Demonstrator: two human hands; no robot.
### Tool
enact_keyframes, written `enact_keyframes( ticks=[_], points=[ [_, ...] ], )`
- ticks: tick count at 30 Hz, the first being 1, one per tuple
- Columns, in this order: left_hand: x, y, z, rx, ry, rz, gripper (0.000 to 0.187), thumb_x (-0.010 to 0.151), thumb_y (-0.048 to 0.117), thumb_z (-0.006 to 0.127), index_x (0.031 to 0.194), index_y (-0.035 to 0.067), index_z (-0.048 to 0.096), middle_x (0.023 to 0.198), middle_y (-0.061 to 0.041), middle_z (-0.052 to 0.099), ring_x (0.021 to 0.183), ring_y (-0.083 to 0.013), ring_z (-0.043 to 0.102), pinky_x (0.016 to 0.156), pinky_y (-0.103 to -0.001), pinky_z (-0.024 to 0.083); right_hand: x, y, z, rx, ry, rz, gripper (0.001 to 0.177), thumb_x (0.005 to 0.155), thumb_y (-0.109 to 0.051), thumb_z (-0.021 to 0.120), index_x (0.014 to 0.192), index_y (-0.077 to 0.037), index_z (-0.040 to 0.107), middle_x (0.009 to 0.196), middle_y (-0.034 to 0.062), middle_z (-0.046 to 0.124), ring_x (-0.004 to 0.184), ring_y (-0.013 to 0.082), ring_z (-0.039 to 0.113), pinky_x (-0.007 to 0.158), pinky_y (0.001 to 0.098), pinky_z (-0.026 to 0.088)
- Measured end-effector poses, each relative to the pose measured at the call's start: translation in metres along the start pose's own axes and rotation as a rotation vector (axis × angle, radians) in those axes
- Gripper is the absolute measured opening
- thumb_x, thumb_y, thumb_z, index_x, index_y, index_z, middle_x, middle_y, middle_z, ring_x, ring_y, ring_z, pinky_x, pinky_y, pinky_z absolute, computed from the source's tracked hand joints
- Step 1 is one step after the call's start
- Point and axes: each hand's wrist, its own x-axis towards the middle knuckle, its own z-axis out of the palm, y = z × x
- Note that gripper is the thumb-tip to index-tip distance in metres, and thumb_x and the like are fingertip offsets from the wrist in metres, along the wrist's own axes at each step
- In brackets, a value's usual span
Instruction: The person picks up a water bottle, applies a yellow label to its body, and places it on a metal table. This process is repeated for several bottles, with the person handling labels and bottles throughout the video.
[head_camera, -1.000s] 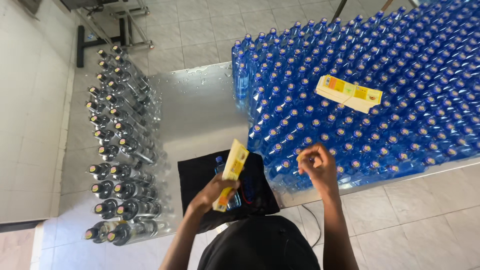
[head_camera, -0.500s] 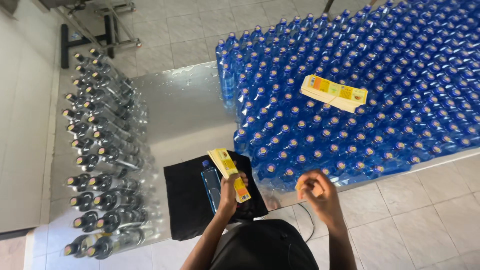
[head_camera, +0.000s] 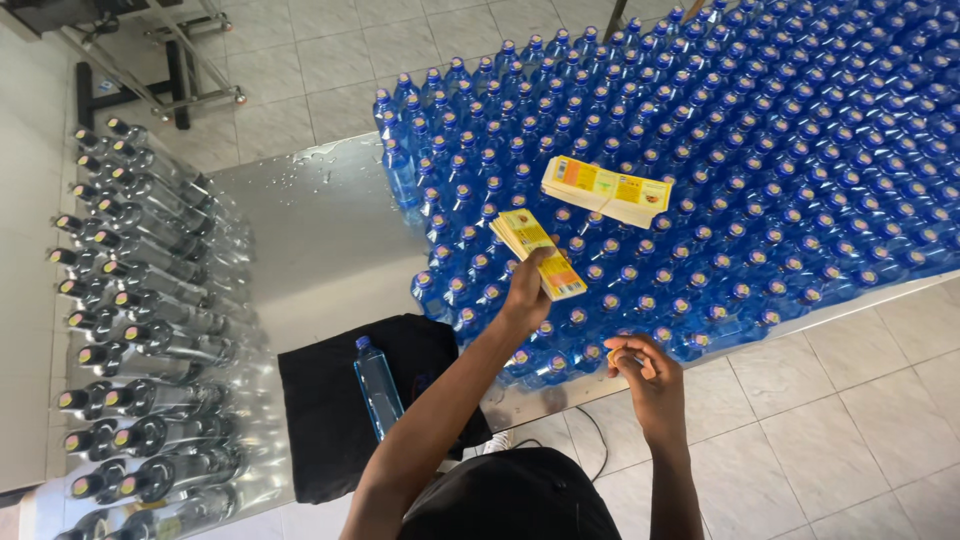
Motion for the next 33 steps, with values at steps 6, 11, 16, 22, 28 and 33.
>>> enact_keyframes(
  ticks=[6,11,16,22,28,33],
  points=[
    [-0.001,-0.027,-0.002,-0.164,-0.101,0.025,0.061,0.094,0.026,0.076,0.144,0.020,0.043,0.123,-0.015,0.073,0.107,-0.0305,0.076,0.093,-0.044,0.063,0.014,0.022,-0.028,-0.043,0.020,0.073,0.020,0.098,-0.010,0.066,0.110,-0.004,0.081,0.118,0.0123,0.084,0.076,0.0227,0.070,0.079,0.0367,0.061],
    [-0.015,-0.031,0.007,-0.253,-0.114,-0.058,0.059,0.090,0.035,0.083,0.135,0.010,0.052,0.131,-0.024,0.073,0.111,-0.0390,0.076,0.099,-0.049,0.063,0.022,0.025,-0.035,-0.031,-0.026,0.017,0.022,0.100,-0.010,0.066,0.114,-0.003,0.081,0.109,0.0103,0.080,0.076,0.0205,0.068,0.078,0.0338,0.061],
    [0.005,-0.043,-0.016,-0.279,-0.244,-0.090,0.051,0.106,0.032,0.074,0.138,0.002,0.048,0.129,-0.022,0.071,0.121,-0.0398,0.073,0.106,-0.057,0.061,0.032,0.031,-0.030,0.089,0.024,-0.089,0.021,0.094,0.006,0.065,0.108,0.006,0.080,0.086,0.0204,0.070,0.079,0.0241,0.068,0.078,0.0382,0.064],
    [-0.004,-0.031,-0.003,0.094,-0.156,0.085,0.044,0.110,0.028,0.065,0.142,0.002,0.050,0.101,-0.008,0.071,0.097,-0.0247,0.076,0.094,-0.049,0.066,0.049,0.022,-0.030,0.035,0.046,-0.167,0.019,0.097,0.007,0.063,0.107,0.002,0.078,0.089,0.0193,0.068,0.085,0.0253,0.070,0.078,0.0381,0.065],
    [-0.064,0.060,0.021,1.055,0.011,0.369,0.038,0.111,0.026,0.053,0.143,0.004,0.052,0.106,-0.020,0.070,0.092,-0.0282,0.074,0.080,-0.040,0.062,0.046,0.014,-0.032,-0.034,0.032,-0.215,0.021,0.098,0.008,0.062,0.108,0.001,0.079,0.092,0.0203,0.071,0.088,0.0268,0.071,0.077,0.0396,0.065],
    [-0.042,0.086,-0.011,2.258,0.153,0.899,0.053,0.098,0.025,0.076,0.138,0.000,0.053,0.115,-0.020,0.071,0.105,-0.0370,0.078,0.086,-0.050,0.064,0.044,0.032,-0.036,-0.029,0.022,-0.180,0.019,0.099,0.005,0.062,0.109,0.001,0.077,0.092,0.0209,0.070,0.088,0.0295,0.072,0.077,0.0425,0.067]
  ],
)
